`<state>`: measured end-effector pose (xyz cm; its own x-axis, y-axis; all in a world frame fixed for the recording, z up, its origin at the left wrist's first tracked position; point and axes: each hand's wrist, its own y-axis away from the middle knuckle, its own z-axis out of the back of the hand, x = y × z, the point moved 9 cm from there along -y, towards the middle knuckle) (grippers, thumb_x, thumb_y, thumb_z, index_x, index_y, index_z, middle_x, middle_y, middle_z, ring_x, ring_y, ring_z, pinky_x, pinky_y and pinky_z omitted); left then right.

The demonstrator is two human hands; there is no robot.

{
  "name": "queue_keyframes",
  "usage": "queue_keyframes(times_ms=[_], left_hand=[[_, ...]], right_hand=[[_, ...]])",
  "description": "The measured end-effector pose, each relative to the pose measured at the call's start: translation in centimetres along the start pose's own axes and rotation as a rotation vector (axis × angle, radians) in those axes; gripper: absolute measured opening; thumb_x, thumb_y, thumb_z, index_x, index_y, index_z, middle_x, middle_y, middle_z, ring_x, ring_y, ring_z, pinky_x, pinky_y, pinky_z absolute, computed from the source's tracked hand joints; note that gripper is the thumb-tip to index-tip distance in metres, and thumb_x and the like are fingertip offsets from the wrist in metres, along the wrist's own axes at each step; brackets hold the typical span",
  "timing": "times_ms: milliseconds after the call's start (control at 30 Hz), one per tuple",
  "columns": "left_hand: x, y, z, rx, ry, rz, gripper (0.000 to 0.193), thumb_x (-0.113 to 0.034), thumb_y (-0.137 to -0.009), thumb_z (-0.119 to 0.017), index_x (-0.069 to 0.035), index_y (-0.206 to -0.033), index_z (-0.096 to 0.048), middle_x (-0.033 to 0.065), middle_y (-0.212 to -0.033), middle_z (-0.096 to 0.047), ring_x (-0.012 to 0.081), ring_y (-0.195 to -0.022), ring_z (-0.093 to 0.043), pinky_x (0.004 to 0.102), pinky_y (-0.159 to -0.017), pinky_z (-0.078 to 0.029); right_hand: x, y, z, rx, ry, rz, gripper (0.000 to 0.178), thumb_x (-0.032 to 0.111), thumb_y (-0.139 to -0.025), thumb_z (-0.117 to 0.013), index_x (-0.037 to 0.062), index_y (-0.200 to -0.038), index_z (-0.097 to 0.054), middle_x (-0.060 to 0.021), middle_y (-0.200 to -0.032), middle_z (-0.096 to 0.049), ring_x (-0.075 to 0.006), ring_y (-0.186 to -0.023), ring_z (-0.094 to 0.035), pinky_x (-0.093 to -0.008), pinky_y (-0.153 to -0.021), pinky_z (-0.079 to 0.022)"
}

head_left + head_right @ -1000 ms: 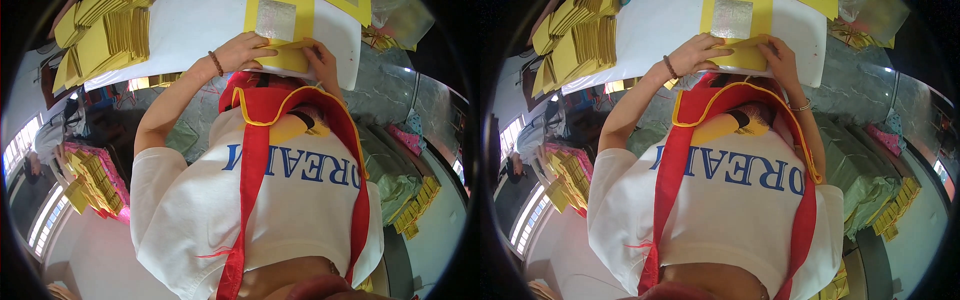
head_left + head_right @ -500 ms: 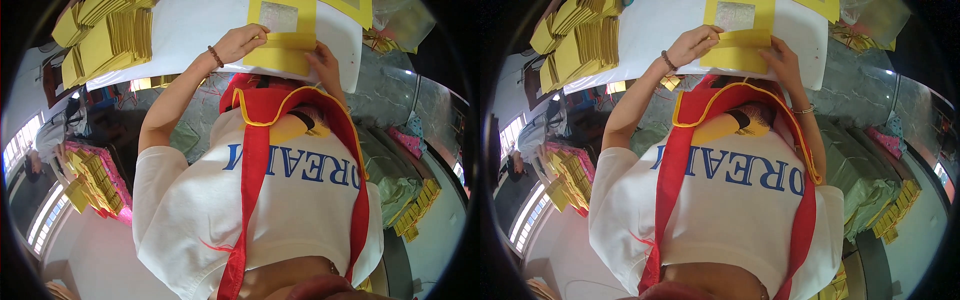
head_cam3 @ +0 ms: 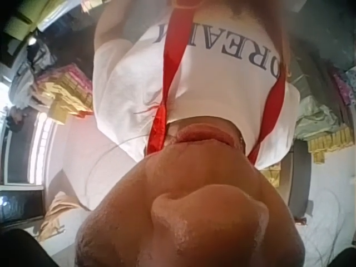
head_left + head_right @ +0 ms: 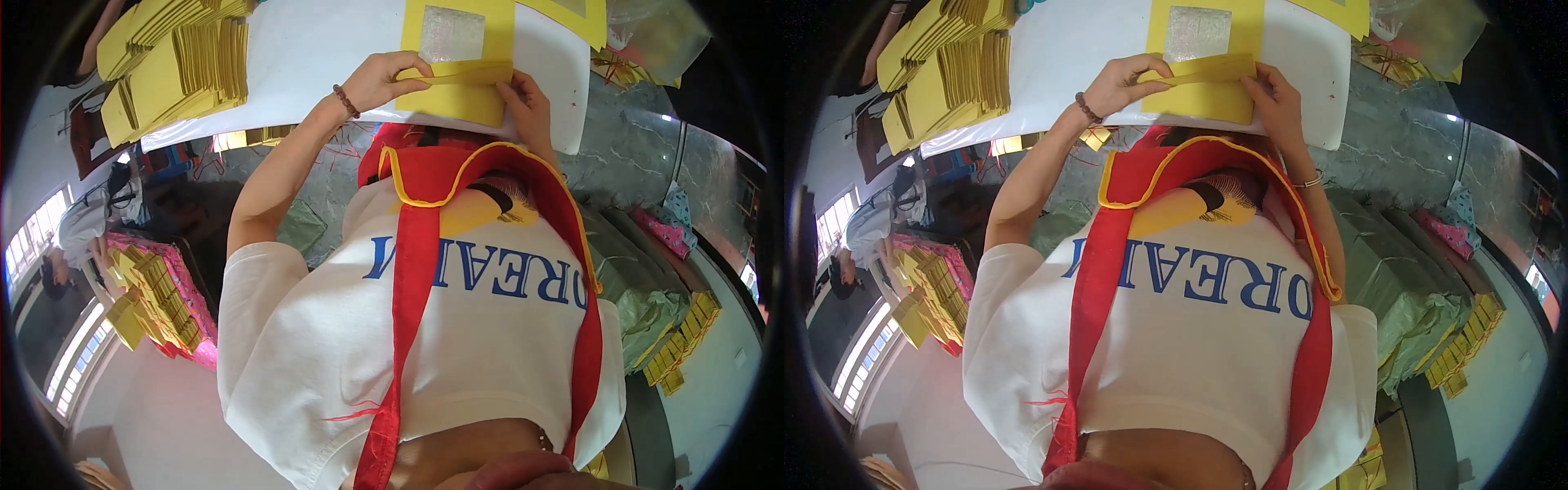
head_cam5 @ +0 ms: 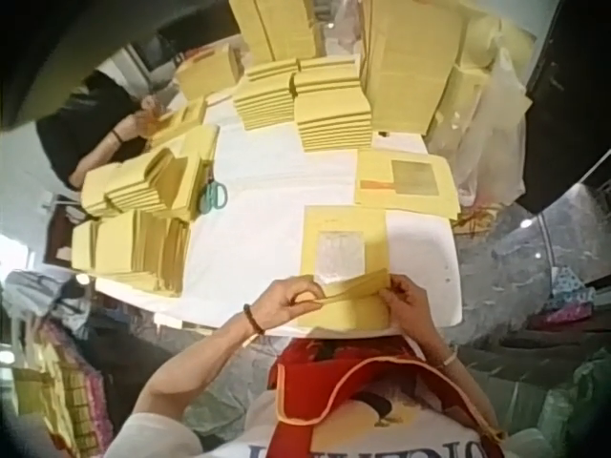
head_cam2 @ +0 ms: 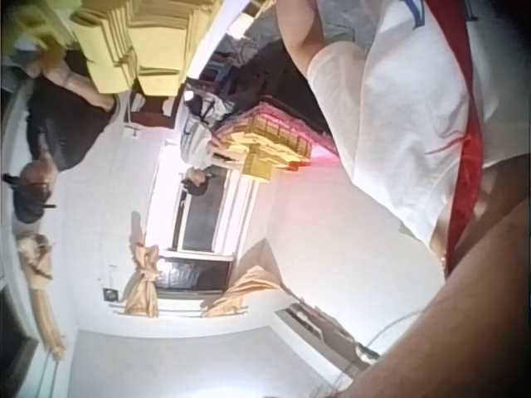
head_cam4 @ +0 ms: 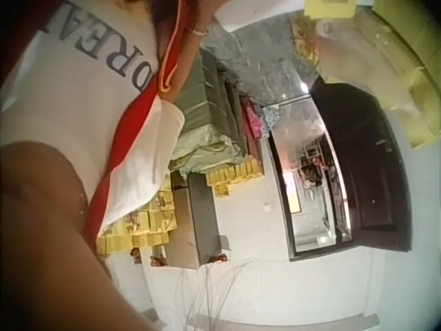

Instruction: Folding and bundling stacks of yellow joss paper.

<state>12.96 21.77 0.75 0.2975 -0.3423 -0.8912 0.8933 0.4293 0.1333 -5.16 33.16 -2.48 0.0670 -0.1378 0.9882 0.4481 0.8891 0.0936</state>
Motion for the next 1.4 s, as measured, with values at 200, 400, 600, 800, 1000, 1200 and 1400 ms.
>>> queue_keyframes(times_ms=[200,400,600,800,1000,1200,1400], left_hand=[[-0.7,0.8,0.3,-0.124,0.095,0.033,0.015,-0.006,-0.087,-0.053,-0.003,-0.101,-0.056,0.0056,-0.104,-0.059,0.0138,-0.089,-0.056,0.0255,-0.076,-0.045],[-3.5,1.3,-1.0,-0.023,-0.327,-0.371,0.026,-0.006,-0.080,-0.057,-0.005,-0.106,-0.053,0.0136,-0.113,-0.053,0.0299,-0.097,-0.054,0.0348,-0.081,-0.046],[-4.3,2.6,-3.2,-0.024,-0.758,-0.492,0.040,-0.013,-0.071,-0.065,-0.010,-0.109,-0.055,0.0106,-0.120,-0.049,0.0267,-0.105,-0.049,0.0373,-0.086,-0.041],[-4.4,2.4,-2.6,-0.030,-0.633,-0.540,0.040,-0.020,-0.069,-0.068,-0.010,-0.105,-0.055,0.0069,-0.119,-0.050,0.0249,-0.102,-0.048,0.0354,-0.085,-0.041],[-4.3,2.2,-1.9,0.001,-0.510,-0.527,0.030,-0.019,-0.078,-0.063,-0.010,-0.106,-0.057,0.0118,-0.118,-0.050,0.0283,-0.102,-0.051,0.0371,-0.086,-0.042],[-3.3,0.9,0.6,-0.035,-0.226,-0.149,0.013,-0.015,-0.088,-0.052,-0.004,-0.096,-0.054,0.0122,-0.118,-0.052,0.0264,-0.087,-0.056,0.0319,-0.076,-0.045],[-2.2,0.0,1.4,-0.176,-0.177,-0.126,0.014,-0.017,-0.091,-0.047,-0.004,-0.094,-0.050,0.0123,-0.112,-0.056,0.0232,-0.082,-0.057,0.0310,-0.072,-0.046]], right_hand=[[0.0,0.1,0.0,0.016,-0.004,0.021,0.029,0.012,-0.083,-0.059,-0.0017,-0.109,-0.057,-0.0070,-0.095,-0.063,-0.0101,-0.086,-0.057,-0.0230,-0.078,-0.044],[0.1,-0.1,-0.1,0.014,0.025,0.014,0.029,0.012,-0.083,-0.059,-0.0021,-0.109,-0.057,-0.0069,-0.096,-0.063,-0.0102,-0.086,-0.057,-0.0227,-0.077,-0.044],[-0.6,-0.2,-0.2,0.015,-0.022,-0.011,0.029,0.012,-0.083,-0.060,-0.0023,-0.108,-0.057,-0.0075,-0.096,-0.063,-0.0107,-0.087,-0.057,-0.0232,-0.078,-0.044],[-0.7,-0.2,-0.1,0.014,-0.019,-0.008,0.030,0.012,-0.083,-0.060,-0.0017,-0.108,-0.057,-0.0072,-0.097,-0.063,-0.0108,-0.086,-0.057,-0.0234,-0.078,-0.045],[-0.5,-0.1,-0.3,0.027,-0.052,-0.040,0.028,0.012,-0.084,-0.059,-0.0021,-0.108,-0.057,-0.0062,-0.098,-0.062,-0.0094,-0.087,-0.056,-0.0223,-0.078,-0.044],[-0.8,-0.3,0.4,0.008,-0.104,-0.064,0.030,0.012,-0.084,-0.059,-0.0023,-0.110,-0.055,-0.0071,-0.101,-0.061,-0.0104,-0.092,-0.055,-0.0230,-0.081,-0.043],[0.0,0.2,-0.1,0.004,-0.039,0.016,0.031,0.012,-0.084,-0.058,-0.0029,-0.111,-0.054,-0.0082,-0.101,-0.061,-0.0112,-0.093,-0.054,-0.0237,-0.082,-0.042]])
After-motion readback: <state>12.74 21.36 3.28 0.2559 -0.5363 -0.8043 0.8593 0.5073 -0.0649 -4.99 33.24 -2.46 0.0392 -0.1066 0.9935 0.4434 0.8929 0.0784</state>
